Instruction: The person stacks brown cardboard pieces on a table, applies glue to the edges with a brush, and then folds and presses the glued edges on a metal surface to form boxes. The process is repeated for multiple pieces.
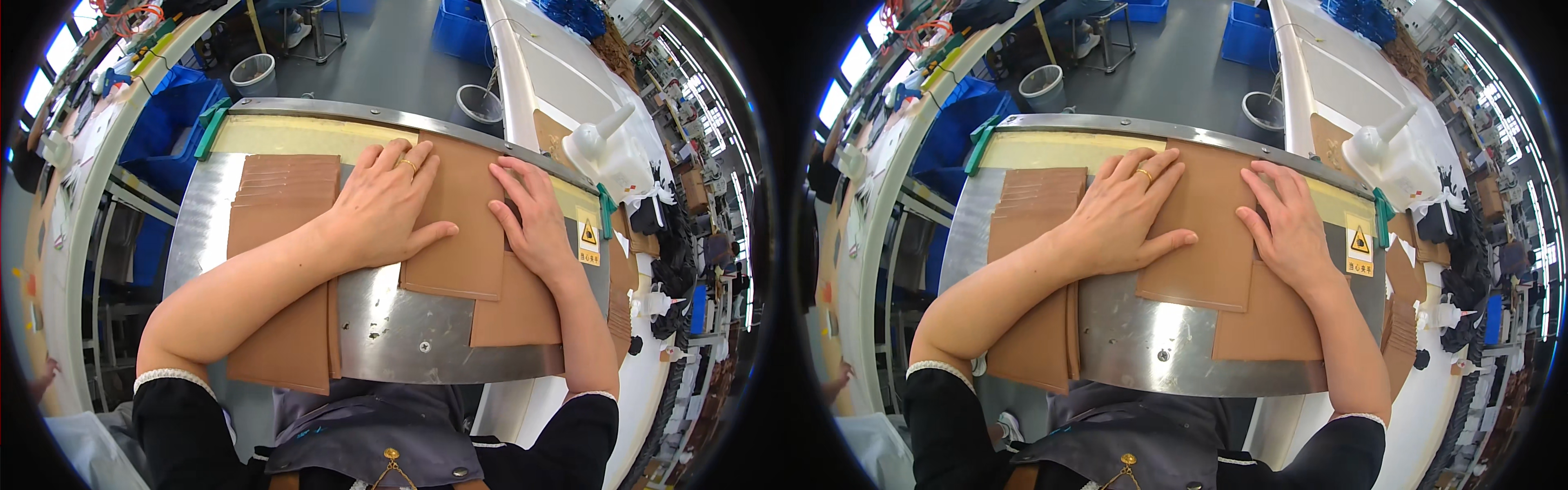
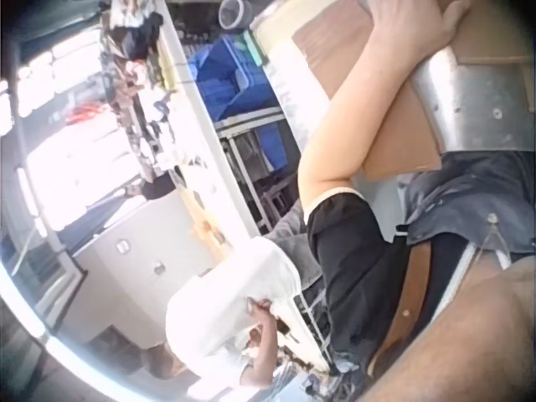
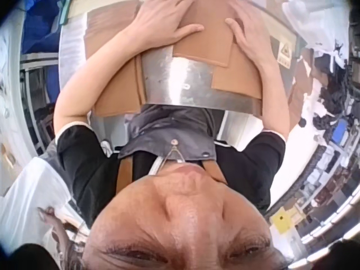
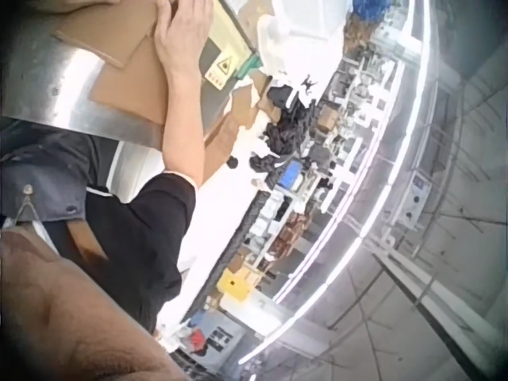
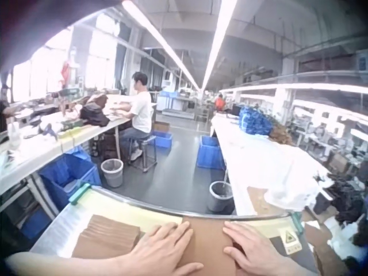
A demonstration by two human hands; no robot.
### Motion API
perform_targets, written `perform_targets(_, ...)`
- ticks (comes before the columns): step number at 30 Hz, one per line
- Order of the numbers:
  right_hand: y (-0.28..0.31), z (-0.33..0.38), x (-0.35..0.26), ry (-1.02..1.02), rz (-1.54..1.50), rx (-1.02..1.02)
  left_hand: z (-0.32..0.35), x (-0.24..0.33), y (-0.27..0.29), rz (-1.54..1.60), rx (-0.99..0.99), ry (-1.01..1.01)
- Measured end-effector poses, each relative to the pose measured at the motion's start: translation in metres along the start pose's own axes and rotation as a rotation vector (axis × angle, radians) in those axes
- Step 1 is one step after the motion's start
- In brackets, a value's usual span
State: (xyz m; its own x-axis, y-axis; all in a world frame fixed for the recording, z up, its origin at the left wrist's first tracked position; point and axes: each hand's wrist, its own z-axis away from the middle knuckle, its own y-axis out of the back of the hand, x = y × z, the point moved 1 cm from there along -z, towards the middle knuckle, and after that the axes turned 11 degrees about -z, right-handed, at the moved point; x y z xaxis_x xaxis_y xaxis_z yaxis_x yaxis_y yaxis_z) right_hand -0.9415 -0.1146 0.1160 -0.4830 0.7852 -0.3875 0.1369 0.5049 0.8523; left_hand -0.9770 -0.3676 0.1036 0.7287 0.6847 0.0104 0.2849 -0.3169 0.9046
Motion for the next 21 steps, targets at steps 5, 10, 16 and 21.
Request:
perform_targets(5,0.001,0.001,-0.002,0.006,0.011,0.004,0.000,0.000,0.002,0.016,-0.001,0.000)
perform_targets(10,0.004,0.002,-0.004,-0.050,-0.028,-0.012,-0.001,0.000,0.007,0.036,-0.068,-0.014)
perform_targets(16,0.001,0.007,0.001,0.027,-0.029,0.006,-0.008,0.003,0.022,-0.062,-0.205,-0.129)
perform_targets(21,0.006,0.032,0.016,-0.023,0.106,0.087,-0.020,0.033,0.022,0.039,-0.308,0.008)
